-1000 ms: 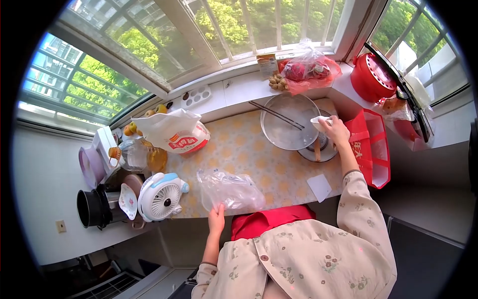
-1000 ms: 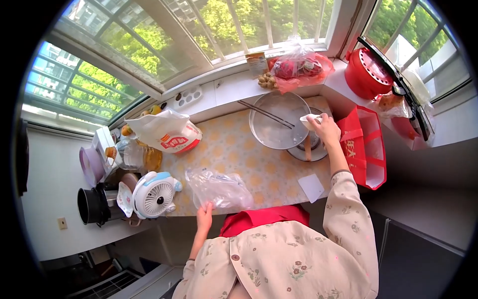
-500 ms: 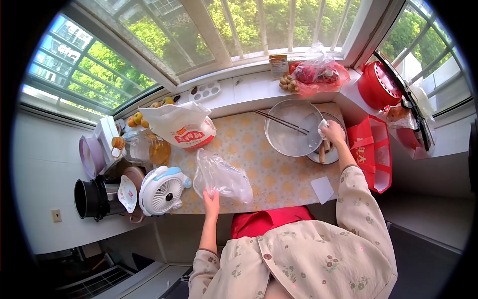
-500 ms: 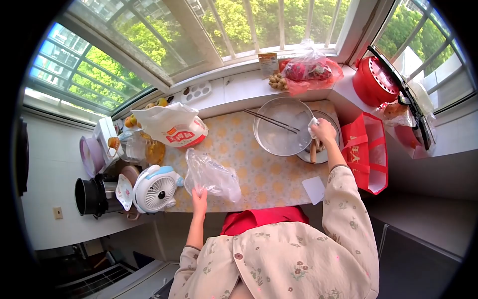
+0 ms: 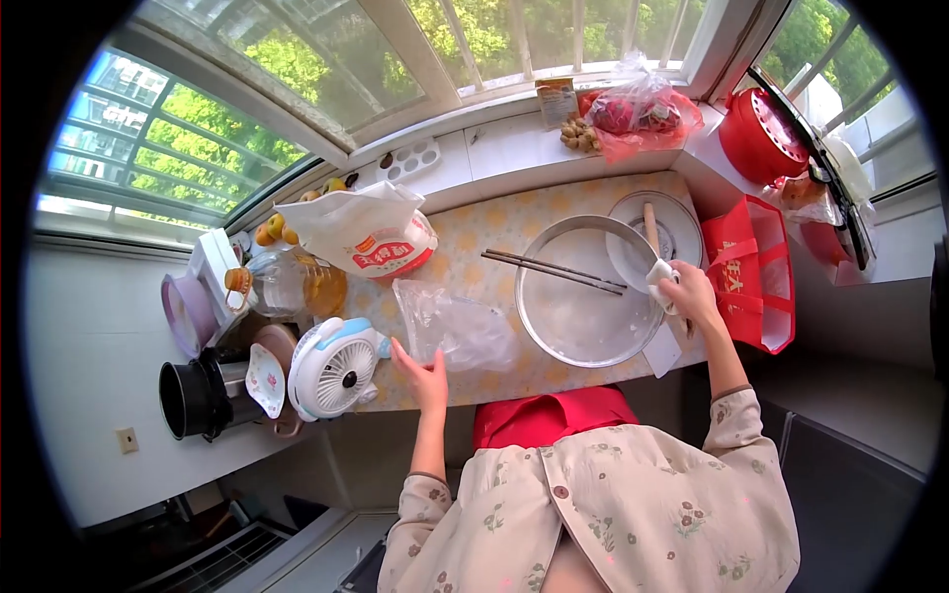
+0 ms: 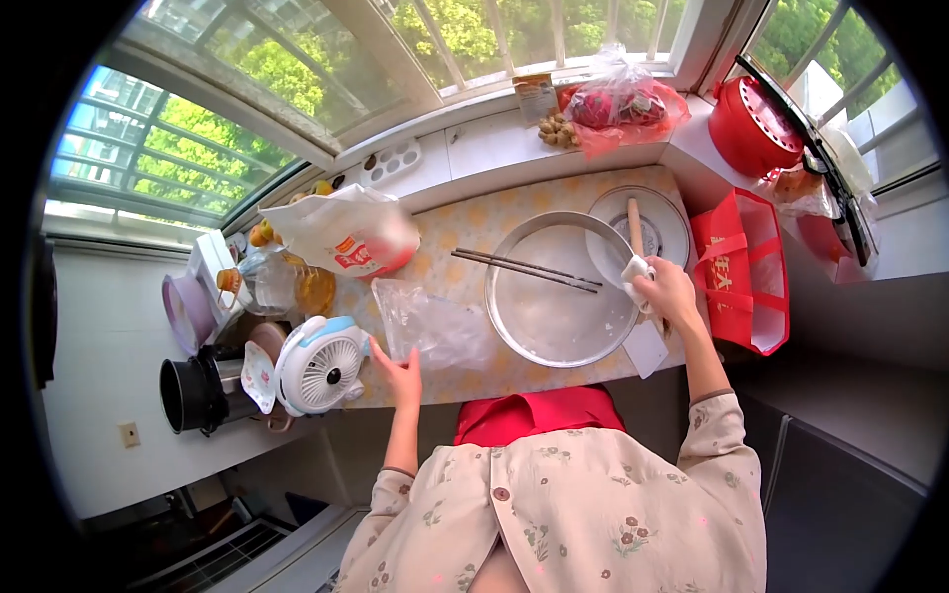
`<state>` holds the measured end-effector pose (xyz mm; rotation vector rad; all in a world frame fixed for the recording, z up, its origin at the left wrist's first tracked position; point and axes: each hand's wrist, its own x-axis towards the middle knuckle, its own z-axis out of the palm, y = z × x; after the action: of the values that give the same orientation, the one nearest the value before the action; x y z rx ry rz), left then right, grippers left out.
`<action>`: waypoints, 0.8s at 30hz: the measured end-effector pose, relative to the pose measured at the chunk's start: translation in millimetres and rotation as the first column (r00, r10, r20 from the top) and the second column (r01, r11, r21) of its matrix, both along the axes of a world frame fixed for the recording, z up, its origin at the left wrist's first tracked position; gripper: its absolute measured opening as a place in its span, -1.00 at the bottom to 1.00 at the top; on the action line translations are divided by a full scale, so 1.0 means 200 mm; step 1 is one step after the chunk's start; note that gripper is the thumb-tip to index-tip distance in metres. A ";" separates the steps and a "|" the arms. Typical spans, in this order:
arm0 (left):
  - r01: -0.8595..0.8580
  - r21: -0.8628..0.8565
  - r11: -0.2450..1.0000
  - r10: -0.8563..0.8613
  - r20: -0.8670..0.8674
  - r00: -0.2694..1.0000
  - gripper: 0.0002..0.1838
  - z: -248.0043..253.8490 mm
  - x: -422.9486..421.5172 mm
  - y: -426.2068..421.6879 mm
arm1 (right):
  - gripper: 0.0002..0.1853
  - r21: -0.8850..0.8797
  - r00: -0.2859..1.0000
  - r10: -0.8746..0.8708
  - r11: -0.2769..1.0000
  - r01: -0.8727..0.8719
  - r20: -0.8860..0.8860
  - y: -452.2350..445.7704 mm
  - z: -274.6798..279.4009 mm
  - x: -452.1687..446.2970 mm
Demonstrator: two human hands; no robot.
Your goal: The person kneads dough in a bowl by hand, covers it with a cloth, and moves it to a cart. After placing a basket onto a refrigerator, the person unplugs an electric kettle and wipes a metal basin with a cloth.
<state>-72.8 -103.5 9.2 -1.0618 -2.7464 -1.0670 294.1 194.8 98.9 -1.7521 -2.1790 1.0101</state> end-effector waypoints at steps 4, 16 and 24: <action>0.054 -0.040 0.998 -0.042 0.252 0.967 -0.30 0.08 0.05 -0.05 | -0.54 -0.142 0.997 0.020 0.989 -0.031 -0.079 -0.17 -0.09 -0.08; -0.074 0.155 0.985 -0.154 0.988 0.019 -0.36 0.09 0.04 -0.12 | -0.55 -0.191 0.978 0.085 0.974 -0.122 -0.190 -0.42 -0.25 -0.48; -0.181 0.096 0.979 -0.050 0.968 0.246 -0.52 -0.05 0.06 -0.13 | -0.54 -0.274 0.963 0.114 0.945 -0.181 -0.243 -0.48 -0.34 -0.57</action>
<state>-60.5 -129.3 -1.6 -0.0936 -3.2015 -2.6534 179.9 98.1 30.9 -1.5052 -2.1288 1.5583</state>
